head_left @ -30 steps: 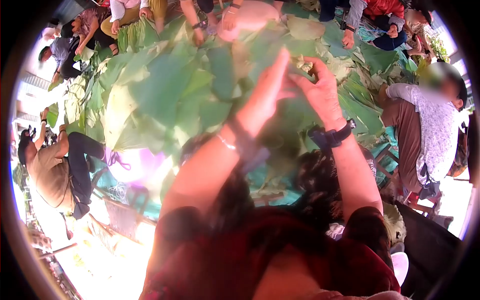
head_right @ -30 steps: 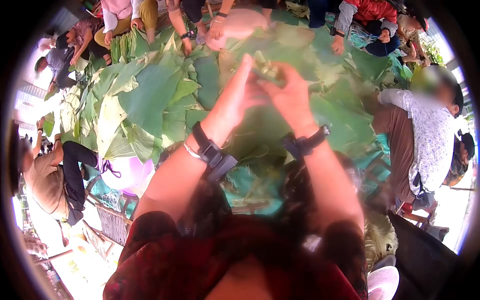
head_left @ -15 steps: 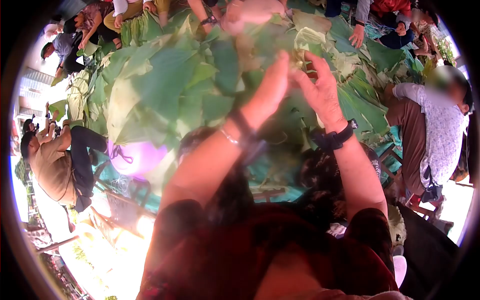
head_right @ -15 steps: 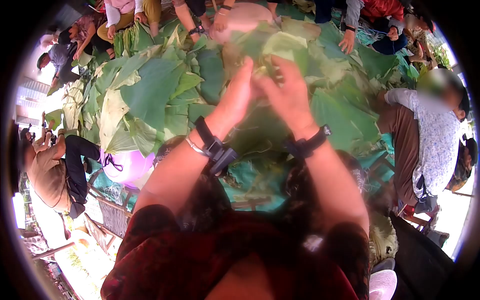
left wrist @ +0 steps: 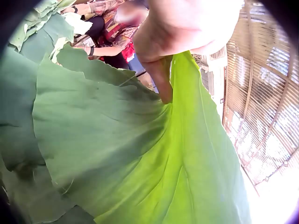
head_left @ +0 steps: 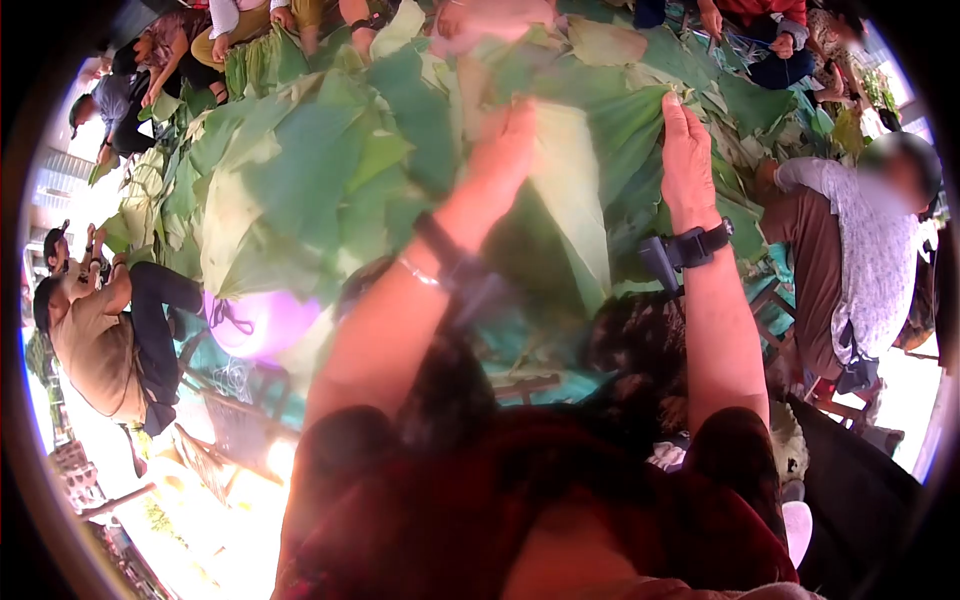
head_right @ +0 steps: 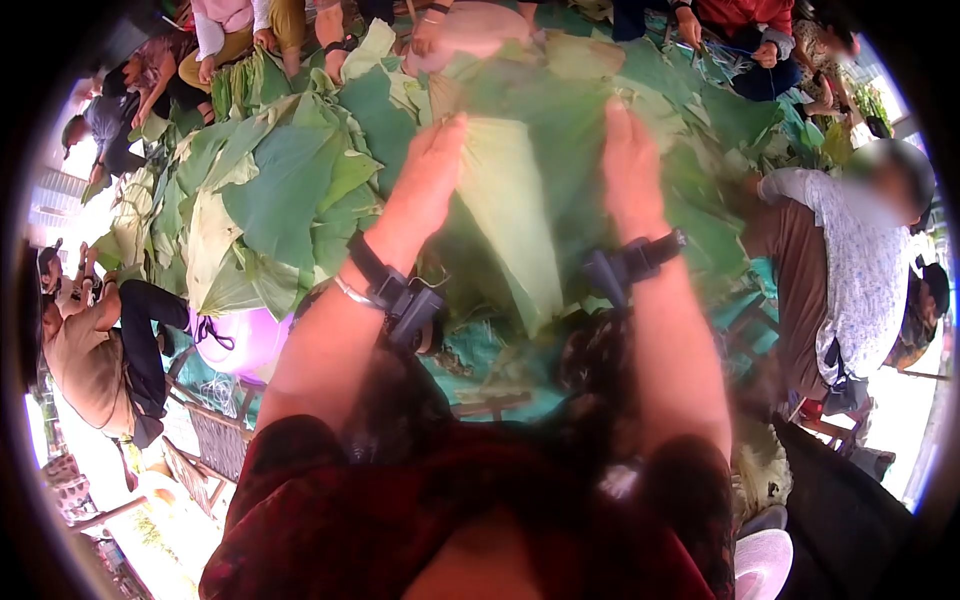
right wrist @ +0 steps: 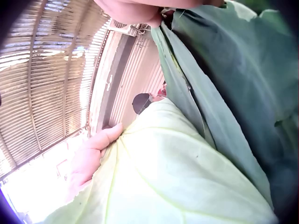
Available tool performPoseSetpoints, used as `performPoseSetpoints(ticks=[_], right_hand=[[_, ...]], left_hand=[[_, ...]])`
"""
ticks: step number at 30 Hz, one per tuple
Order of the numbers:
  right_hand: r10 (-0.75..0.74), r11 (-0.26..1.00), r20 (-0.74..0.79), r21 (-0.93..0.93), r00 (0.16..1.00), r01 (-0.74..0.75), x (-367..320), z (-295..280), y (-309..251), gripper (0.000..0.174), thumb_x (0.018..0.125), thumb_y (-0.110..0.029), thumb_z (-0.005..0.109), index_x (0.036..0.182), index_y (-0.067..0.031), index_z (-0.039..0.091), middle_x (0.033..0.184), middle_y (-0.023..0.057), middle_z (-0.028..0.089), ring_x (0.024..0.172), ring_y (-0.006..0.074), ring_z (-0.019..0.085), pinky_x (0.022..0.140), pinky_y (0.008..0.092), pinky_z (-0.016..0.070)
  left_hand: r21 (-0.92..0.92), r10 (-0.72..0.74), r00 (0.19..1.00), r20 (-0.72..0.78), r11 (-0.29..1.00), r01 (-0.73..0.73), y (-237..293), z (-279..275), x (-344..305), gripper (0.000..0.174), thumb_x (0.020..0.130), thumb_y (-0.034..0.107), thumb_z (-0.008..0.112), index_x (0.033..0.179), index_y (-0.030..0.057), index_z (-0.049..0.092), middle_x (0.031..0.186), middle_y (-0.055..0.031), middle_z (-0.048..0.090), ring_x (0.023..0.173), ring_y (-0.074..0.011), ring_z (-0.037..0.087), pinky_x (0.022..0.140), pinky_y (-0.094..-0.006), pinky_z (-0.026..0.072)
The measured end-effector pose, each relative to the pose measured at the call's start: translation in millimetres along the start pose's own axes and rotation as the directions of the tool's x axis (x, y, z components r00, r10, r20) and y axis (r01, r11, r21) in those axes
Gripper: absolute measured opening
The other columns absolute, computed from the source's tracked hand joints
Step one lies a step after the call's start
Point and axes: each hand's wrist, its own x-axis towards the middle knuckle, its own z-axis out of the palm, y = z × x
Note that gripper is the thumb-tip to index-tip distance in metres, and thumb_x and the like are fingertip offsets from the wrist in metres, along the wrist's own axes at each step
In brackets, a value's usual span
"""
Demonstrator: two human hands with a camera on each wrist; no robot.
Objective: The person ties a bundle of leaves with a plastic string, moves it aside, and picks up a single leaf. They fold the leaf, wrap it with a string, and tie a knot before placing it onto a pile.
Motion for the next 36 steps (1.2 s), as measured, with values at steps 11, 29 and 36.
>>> performPoseSetpoints(ticks=[11, 29, 36], right_hand=[[0.153, 0.965, -0.361, 0.257, 0.92, -0.059, 49.9, -28.1, 18.3, 0.041, 0.096, -0.037, 0.053, 0.083, 0.0004, 0.062, 0.069, 0.0009, 0.048, 0.064, 0.0136, 0.041, 0.058, 0.031, 0.0332], [-0.079, 0.992, -0.119, 0.091, 0.99, 0.09, 31.0, 17.0, 27.7, 0.035, 0.095, -0.035, 0.061, 0.092, -0.0001, 0.065, 0.073, -0.0058, 0.044, 0.069, 0.0078, 0.036, 0.063, 0.0245, 0.0323], [0.196, 0.927, 0.347, 0.238, 0.917, -0.288, -18.9, 42.8, -14.7, 0.027, 0.092, -0.034, 0.066, 0.092, -0.0069, 0.067, 0.077, -0.0067, 0.054, 0.071, 0.0047, 0.046, 0.066, 0.0221, 0.0374]], left_hand=[[-0.126, 0.034, 0.949, -0.315, 0.989, -0.077, 12.1, -49.4, 14.5, 0.034, 0.102, 0.022, 0.044, 0.102, -0.0048, 0.065, 0.096, -0.0113, 0.068, 0.086, -0.0184, 0.063, 0.081, -0.031, 0.0492], [0.209, 0.246, 0.934, -0.259, 0.958, -0.194, -25.1, 16.8, 12.0, 0.034, 0.103, 0.027, 0.045, 0.104, -0.0033, 0.061, 0.088, -0.005, 0.06, 0.079, -0.0124, 0.05, 0.072, -0.0308, 0.0438], [0.224, 0.13, 0.97, -0.204, 0.971, -0.083, -27.9, 40.7, -0.3, 0.04, 0.101, 0.028, 0.04, 0.091, -0.0048, 0.06, 0.083, -0.0197, 0.061, 0.077, -0.0329, 0.056, 0.071, -0.043, 0.0433]])
